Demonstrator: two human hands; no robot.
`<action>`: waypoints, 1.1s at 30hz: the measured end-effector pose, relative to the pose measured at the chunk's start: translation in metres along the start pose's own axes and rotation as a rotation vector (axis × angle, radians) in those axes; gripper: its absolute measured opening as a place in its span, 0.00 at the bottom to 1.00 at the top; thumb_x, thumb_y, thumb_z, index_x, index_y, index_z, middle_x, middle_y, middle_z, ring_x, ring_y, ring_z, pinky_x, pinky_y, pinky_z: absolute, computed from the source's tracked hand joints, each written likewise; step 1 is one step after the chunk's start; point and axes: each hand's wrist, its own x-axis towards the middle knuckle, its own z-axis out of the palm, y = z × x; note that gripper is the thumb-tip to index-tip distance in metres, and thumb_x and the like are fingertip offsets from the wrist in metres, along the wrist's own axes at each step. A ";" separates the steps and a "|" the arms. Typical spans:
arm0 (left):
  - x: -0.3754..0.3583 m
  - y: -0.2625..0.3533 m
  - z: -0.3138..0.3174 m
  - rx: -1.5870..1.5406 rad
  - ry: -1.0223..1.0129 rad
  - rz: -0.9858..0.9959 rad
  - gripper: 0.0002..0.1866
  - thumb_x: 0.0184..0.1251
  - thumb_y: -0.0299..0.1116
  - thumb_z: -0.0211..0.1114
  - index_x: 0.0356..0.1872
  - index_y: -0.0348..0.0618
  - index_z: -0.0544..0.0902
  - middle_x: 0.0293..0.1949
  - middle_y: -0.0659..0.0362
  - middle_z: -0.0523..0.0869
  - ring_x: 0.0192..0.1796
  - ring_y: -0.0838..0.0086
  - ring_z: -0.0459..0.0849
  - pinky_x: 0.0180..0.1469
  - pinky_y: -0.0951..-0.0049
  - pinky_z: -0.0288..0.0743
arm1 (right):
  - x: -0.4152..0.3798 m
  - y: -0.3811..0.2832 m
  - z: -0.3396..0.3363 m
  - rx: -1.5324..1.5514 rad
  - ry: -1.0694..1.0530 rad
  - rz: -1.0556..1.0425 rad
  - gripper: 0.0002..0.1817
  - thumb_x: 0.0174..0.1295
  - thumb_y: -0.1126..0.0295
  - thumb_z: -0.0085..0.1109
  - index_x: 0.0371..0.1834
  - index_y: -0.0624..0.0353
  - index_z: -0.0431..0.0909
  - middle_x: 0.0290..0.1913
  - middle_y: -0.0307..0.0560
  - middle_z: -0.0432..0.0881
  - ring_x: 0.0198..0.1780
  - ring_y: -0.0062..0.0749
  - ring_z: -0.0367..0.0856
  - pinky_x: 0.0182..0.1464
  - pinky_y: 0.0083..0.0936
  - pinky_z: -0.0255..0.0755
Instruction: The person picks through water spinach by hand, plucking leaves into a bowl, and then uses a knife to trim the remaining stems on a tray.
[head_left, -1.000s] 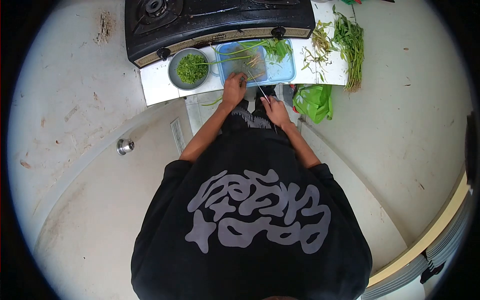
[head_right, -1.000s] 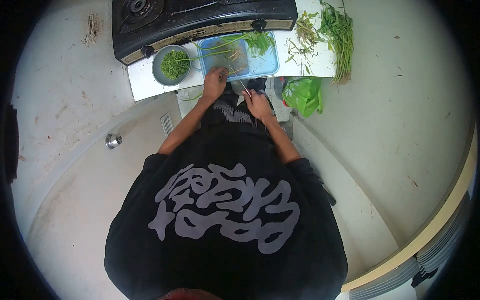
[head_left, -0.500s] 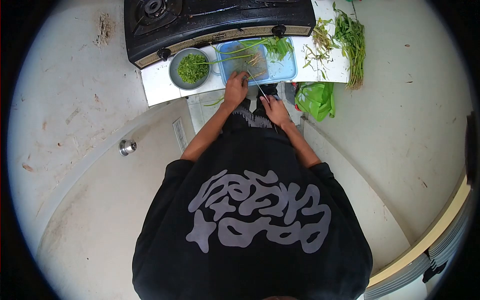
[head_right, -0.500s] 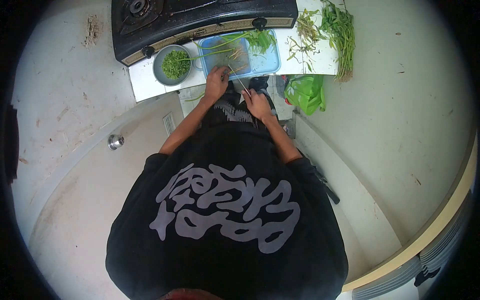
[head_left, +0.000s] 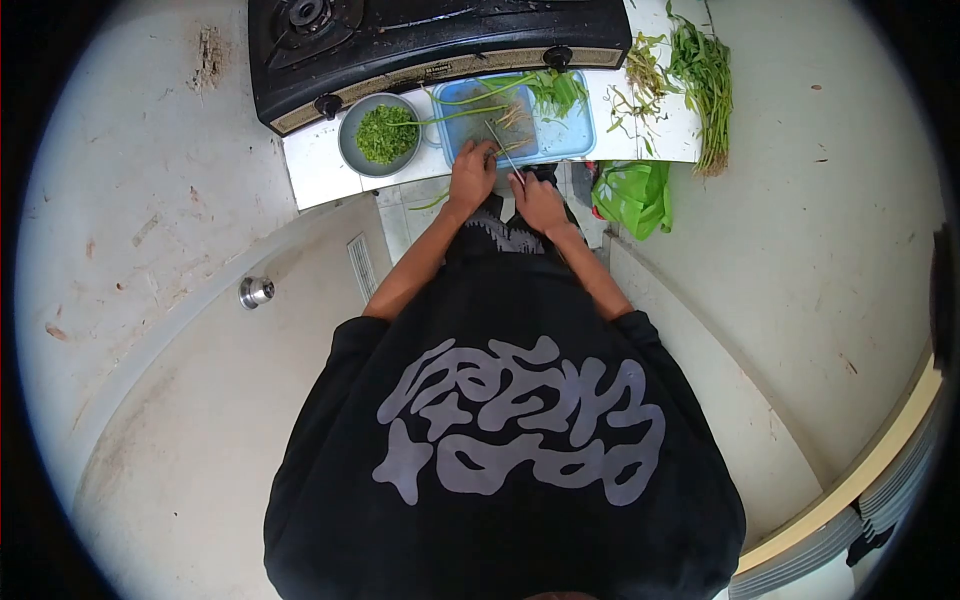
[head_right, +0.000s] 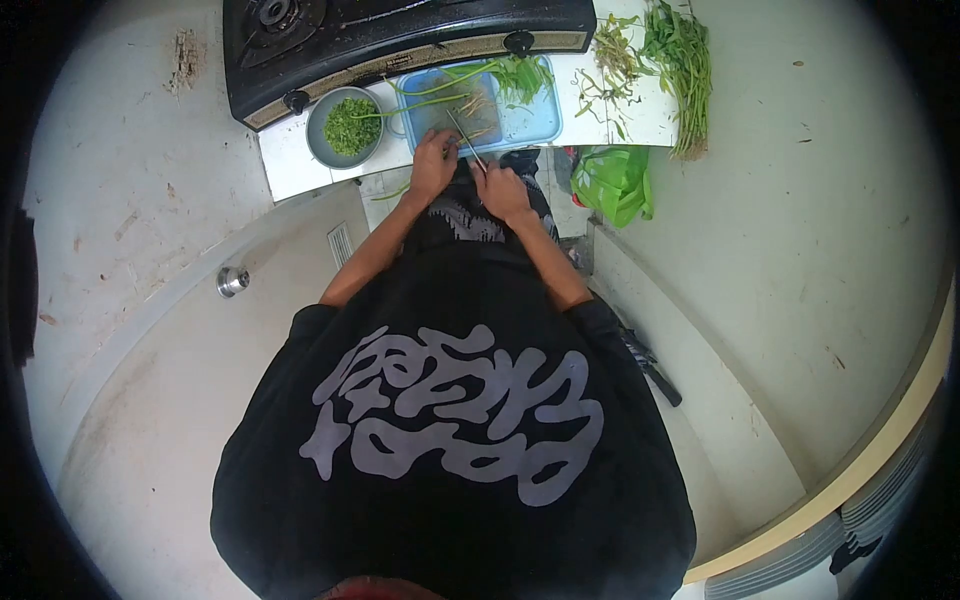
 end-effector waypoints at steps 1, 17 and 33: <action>0.000 0.000 0.000 0.015 -0.005 0.009 0.09 0.66 0.21 0.67 0.45 0.40 0.86 0.40 0.42 0.84 0.42 0.46 0.87 0.47 0.48 0.79 | 0.003 -0.001 0.001 -0.012 0.009 -0.009 0.27 0.81 0.51 0.51 0.41 0.71 0.78 0.29 0.78 0.83 0.36 0.78 0.84 0.41 0.64 0.79; -0.017 -0.018 -0.028 -0.174 -0.017 -0.158 0.04 0.67 0.19 0.68 0.41 0.34 0.85 0.39 0.47 0.85 0.40 0.56 0.88 0.46 0.57 0.81 | 0.002 0.021 -0.007 0.055 -0.087 0.033 0.29 0.81 0.47 0.50 0.42 0.69 0.78 0.31 0.75 0.84 0.40 0.75 0.84 0.44 0.63 0.77; 0.067 0.011 -0.088 0.047 -0.016 0.152 0.07 0.67 0.21 0.65 0.44 0.35 0.85 0.39 0.46 0.88 0.44 0.48 0.88 0.49 0.54 0.81 | 0.019 0.017 -0.024 0.073 -0.037 -0.003 0.29 0.80 0.47 0.52 0.42 0.70 0.80 0.31 0.74 0.84 0.40 0.73 0.85 0.45 0.59 0.77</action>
